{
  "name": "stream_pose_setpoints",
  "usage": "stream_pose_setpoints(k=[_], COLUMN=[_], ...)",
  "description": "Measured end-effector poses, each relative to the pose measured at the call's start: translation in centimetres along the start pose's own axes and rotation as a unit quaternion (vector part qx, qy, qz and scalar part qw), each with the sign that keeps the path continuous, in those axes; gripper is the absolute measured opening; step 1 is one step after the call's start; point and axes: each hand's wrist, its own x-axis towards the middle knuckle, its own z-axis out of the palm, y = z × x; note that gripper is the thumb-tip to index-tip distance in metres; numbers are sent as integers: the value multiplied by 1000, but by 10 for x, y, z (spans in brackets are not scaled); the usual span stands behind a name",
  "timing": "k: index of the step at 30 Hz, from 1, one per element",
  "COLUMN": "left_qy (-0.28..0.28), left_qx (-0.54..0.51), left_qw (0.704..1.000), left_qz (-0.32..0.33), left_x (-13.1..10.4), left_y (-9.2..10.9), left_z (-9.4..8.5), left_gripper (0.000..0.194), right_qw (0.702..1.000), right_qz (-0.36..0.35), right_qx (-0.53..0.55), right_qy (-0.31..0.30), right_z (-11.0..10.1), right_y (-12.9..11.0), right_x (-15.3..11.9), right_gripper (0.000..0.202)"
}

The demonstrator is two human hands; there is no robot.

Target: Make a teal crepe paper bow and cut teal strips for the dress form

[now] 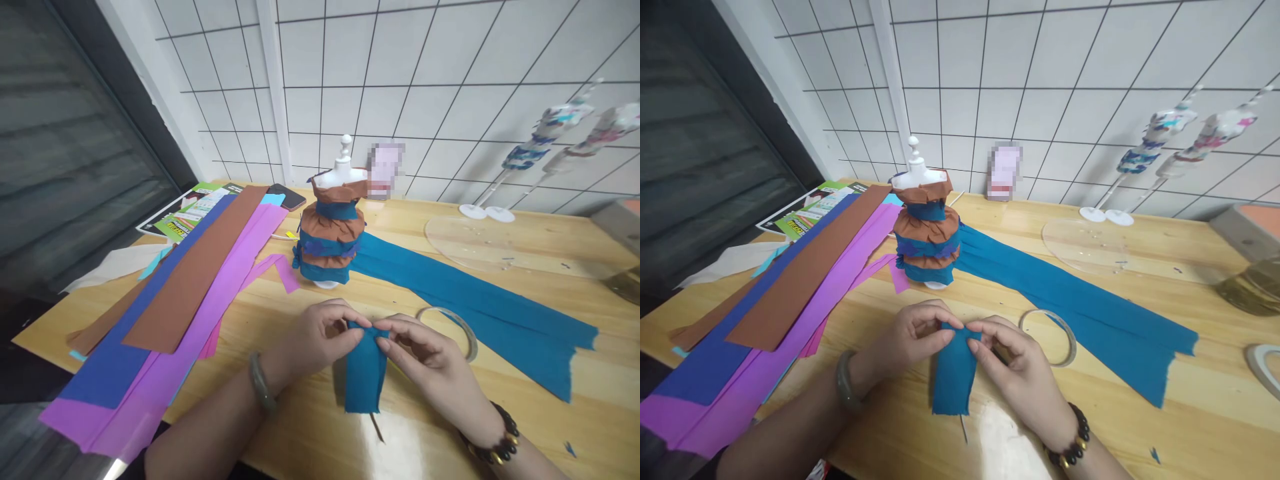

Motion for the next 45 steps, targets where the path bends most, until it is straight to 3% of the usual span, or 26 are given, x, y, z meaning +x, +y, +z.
stream_pose_setpoints(k=[13,19,26,33,45], left_qy=[43,62,60,33,5], left_qx=[-98,-41,30,-21,-8], left_qw=[991,995,997,998,999], left_qz=[-76,-65,-28,-50,-44], left_x=[3,3,3,4,1], left_y=[-10,-7,-10,-11,-5], left_z=[5,5,2,4,8], left_gripper=[21,18,15,21,17], right_qw=[999,998,999,999,998], right_qz=[-6,7,18,37,-30], right_qx=[-24,-27,-26,-2,-53], right_qy=[46,50,32,14,-19], right_z=[2,3,1,0,5], right_y=[6,3,2,-1,-5], right_x=[3,4,5,5,6], right_gripper=[15,13,13,13,15])
